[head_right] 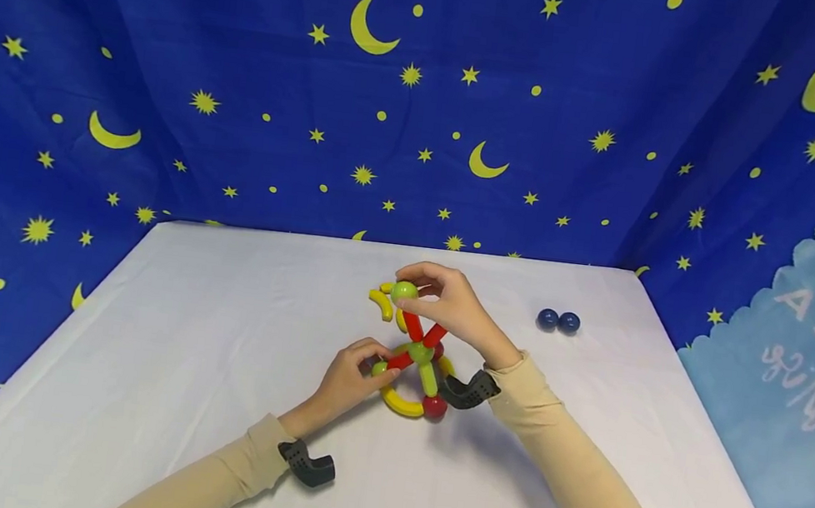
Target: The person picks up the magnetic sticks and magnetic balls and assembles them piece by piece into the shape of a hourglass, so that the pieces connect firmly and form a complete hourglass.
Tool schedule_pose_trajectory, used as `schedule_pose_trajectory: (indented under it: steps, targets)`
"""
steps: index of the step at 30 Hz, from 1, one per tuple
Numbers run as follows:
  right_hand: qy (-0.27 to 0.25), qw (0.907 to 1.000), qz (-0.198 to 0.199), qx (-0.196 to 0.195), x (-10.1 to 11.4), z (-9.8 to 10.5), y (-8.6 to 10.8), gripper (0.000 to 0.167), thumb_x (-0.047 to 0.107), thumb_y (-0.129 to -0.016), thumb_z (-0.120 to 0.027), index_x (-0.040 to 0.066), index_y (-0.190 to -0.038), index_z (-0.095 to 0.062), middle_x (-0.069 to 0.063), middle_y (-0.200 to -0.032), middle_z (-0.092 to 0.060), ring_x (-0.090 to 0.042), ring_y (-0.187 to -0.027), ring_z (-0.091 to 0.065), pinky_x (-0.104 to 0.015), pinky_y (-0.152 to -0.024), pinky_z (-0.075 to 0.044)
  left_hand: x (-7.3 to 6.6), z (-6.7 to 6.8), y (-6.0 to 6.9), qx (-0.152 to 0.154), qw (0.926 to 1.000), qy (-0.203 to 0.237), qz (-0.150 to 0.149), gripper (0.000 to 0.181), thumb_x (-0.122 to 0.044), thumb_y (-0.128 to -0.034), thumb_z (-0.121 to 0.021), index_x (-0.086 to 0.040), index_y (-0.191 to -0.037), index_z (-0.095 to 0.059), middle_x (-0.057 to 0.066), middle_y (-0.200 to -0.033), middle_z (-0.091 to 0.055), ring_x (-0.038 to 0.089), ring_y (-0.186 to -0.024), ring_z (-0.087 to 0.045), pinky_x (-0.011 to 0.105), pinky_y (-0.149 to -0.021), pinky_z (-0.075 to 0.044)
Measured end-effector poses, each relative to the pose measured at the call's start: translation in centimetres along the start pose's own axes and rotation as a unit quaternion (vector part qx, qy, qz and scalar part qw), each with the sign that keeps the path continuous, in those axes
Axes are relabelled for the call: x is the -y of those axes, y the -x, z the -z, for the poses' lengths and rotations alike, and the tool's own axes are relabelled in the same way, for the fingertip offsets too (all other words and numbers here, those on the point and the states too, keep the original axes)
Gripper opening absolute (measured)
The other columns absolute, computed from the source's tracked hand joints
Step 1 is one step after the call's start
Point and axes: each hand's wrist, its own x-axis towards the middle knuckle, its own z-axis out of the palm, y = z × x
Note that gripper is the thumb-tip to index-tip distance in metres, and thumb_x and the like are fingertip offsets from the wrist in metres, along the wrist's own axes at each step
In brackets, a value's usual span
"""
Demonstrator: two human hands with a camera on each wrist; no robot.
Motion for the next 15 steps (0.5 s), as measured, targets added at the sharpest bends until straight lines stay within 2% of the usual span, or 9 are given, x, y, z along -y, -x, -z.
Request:
schedule_pose_trajectory:
  steps: [3,6,9,12,15]
  targets:
    - [-0.004,0.9998,0.015,0.011,0.1,0.1,0.2,0.037,0.007,-0.082,-0.072,0.003,-0.118,-0.062,-0.015,-0.118,-0.064,-0.020,-0.105,-0.061,-0.024,-0.091,-0.050,-0.2,0.0,-0.3,0.006,0.9999,0.013,-0.001,0.021,-0.024,-0.0814,-0.074,-0.010,-0.097,-0.069,0.002,-0.094,-0.066,0.012,-0.079,-0.055,0.022,-0.070,-0.047]
    - [-0.007,0.9995,0.026,0.020,0.1,0.2,0.4,0.037,0.007,-0.083,-0.070,0.004,-0.119,-0.062,-0.018,-0.120,-0.063,-0.018,-0.107,-0.060,-0.026,-0.093,-0.049,-0.8,0.4,-1.1,0.021,0.9982,0.054,-0.016,0.033,-0.021,-0.0850,-0.071,-0.007,-0.114,-0.064,0.009,-0.107,-0.066,0.020,-0.092,-0.060,0.032,-0.080,-0.051]
    - [-0.015,0.9996,0.020,0.009,-0.3,0.4,0.6,0.034,0.009,-0.087,-0.067,0.004,-0.120,-0.061,-0.019,-0.122,-0.062,-0.020,-0.108,-0.061,-0.028,-0.094,-0.049,-1.9,1.0,-2.4,0.034,0.9933,0.107,-0.027,0.045,-0.016,-0.0905,-0.064,-0.006,-0.133,-0.052,0.013,-0.118,-0.064,0.026,-0.104,-0.060,0.042,-0.089,-0.050]
    - [-0.027,0.9993,0.002,-0.028,-0.9,1.1,0.9,0.031,0.013,-0.091,-0.063,0.004,-0.120,-0.061,-0.017,-0.122,-0.062,-0.020,-0.108,-0.061,-0.025,-0.093,-0.050,-3.3,1.7,-3.7,0.033,0.9897,0.138,-0.021,0.046,-0.016,-0.0938,-0.059,-0.007,-0.138,-0.047,0.014,-0.119,-0.064,0.027,-0.107,-0.060,0.043,-0.093,-0.049]
    - [-0.028,0.9948,-0.028,-0.094,-2.3,2.3,1.5,0.031,0.019,-0.094,-0.060,0.001,-0.119,-0.061,-0.017,-0.120,-0.062,-0.011,-0.103,-0.062,-0.018,-0.088,-0.049,-4.5,2.2,-4.9,0.020,0.9902,0.136,-0.025,0.044,-0.016,-0.0936,-0.059,-0.008,-0.136,-0.049,0.013,-0.115,-0.066,0.025,-0.104,-0.060,0.035,-0.091,-0.050]
